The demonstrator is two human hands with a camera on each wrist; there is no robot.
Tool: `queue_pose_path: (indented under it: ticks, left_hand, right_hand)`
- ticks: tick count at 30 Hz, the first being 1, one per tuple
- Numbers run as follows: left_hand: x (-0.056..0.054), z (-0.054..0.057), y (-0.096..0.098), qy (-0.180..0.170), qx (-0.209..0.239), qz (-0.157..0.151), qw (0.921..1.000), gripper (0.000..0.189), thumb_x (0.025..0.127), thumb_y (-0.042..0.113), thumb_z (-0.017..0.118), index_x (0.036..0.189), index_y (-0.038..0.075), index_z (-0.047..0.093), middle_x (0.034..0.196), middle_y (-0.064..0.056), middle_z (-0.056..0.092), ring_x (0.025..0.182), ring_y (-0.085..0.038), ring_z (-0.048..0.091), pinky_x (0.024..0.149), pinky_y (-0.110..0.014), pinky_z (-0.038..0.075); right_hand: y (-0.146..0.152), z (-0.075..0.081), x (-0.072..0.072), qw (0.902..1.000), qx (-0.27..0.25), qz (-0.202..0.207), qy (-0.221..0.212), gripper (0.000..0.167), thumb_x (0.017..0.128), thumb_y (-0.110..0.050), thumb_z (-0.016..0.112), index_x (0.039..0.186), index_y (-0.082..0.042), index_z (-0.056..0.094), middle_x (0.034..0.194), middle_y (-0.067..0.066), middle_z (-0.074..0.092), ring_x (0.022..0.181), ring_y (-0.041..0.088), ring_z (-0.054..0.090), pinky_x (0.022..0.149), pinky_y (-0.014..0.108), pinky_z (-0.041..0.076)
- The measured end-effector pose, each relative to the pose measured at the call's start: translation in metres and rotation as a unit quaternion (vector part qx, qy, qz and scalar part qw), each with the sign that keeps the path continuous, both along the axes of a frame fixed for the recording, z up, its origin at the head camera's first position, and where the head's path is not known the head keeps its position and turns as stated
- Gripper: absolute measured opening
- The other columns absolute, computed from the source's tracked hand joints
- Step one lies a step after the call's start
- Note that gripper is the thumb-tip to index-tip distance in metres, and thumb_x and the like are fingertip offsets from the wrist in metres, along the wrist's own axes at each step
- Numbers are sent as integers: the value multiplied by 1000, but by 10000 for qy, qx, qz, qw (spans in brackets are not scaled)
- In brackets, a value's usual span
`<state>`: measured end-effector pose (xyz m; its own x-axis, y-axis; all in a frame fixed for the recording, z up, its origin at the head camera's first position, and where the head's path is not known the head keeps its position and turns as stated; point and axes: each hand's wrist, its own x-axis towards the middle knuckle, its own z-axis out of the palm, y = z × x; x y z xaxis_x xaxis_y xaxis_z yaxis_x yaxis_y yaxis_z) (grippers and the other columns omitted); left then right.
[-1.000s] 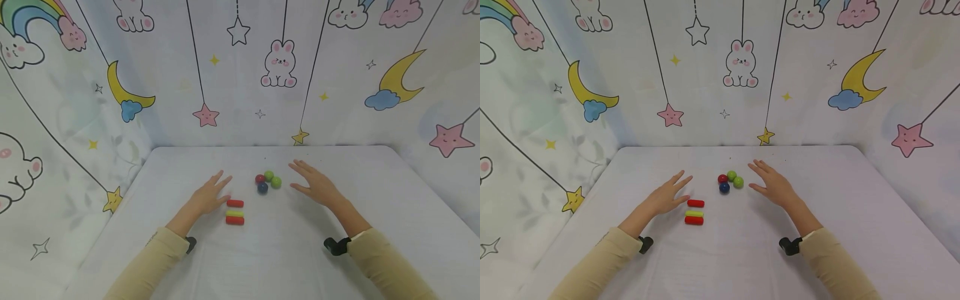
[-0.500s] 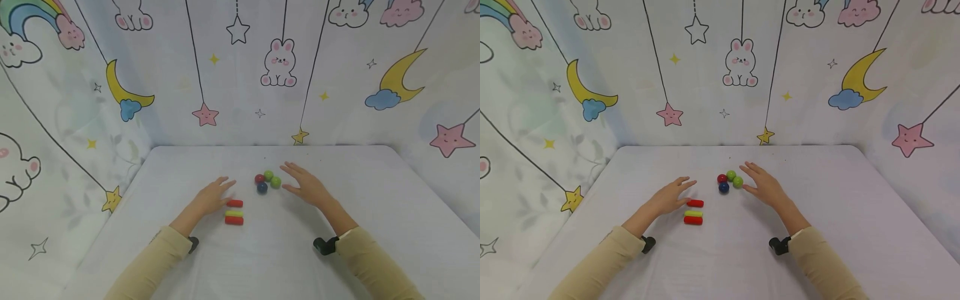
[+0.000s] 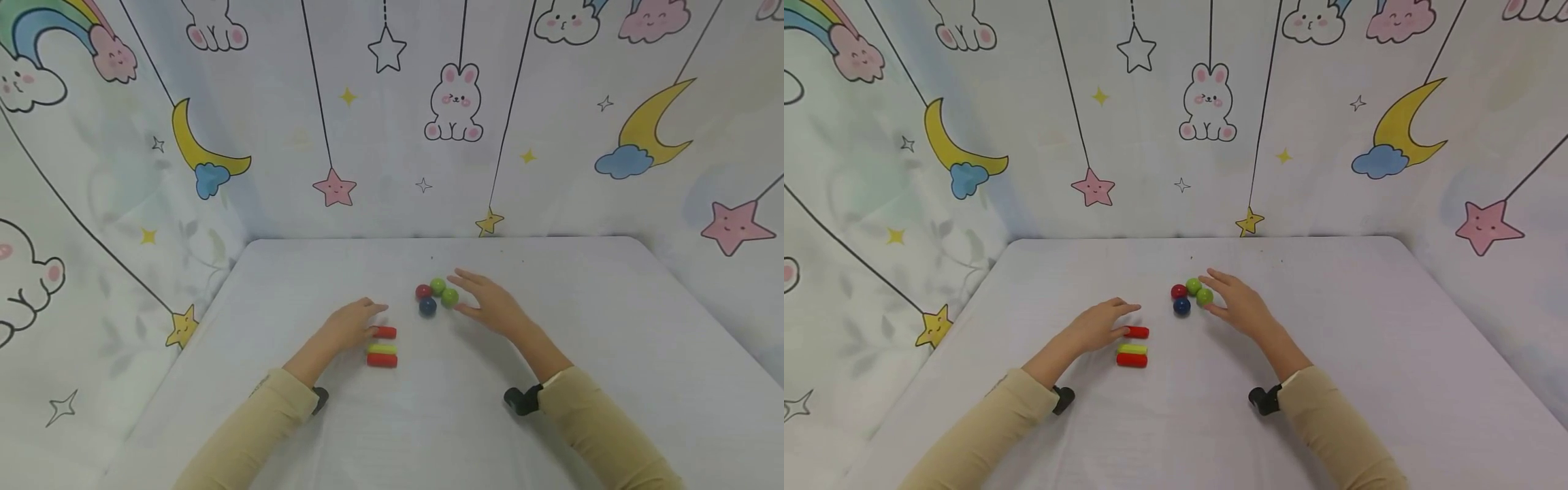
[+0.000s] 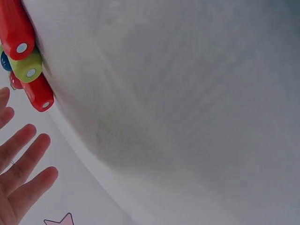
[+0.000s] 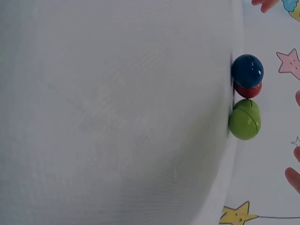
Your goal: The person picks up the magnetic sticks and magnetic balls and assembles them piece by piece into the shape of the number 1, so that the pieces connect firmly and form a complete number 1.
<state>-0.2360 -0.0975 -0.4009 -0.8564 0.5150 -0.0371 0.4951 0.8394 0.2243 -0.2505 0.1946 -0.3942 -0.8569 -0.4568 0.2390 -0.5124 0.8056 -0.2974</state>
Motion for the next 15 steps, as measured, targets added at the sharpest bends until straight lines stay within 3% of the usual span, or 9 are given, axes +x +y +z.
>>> queue_pose_path:
  ticks: [7,15]
  left_hand:
    - [0,-1,2,-50,34,-41,10000,41,86,17,64,126,11,54,122,-12,55,113,-26,51,93,-40,42]
    - [-1,-2,3,-214,175,-55,9996,27,87,16,63,112,8,62,109,-9,61,101,-23,56,88,-37,45]
  right_hand:
    - [-8,-2,-1,9998,-121,152,61,54,83,-20,68,132,-10,48,138,14,42,124,33,40,98,50,34]
    - [-15,-6,-5,9995,-146,280,42,51,81,-18,70,128,-6,51,133,14,47,121,33,44,98,48,35]
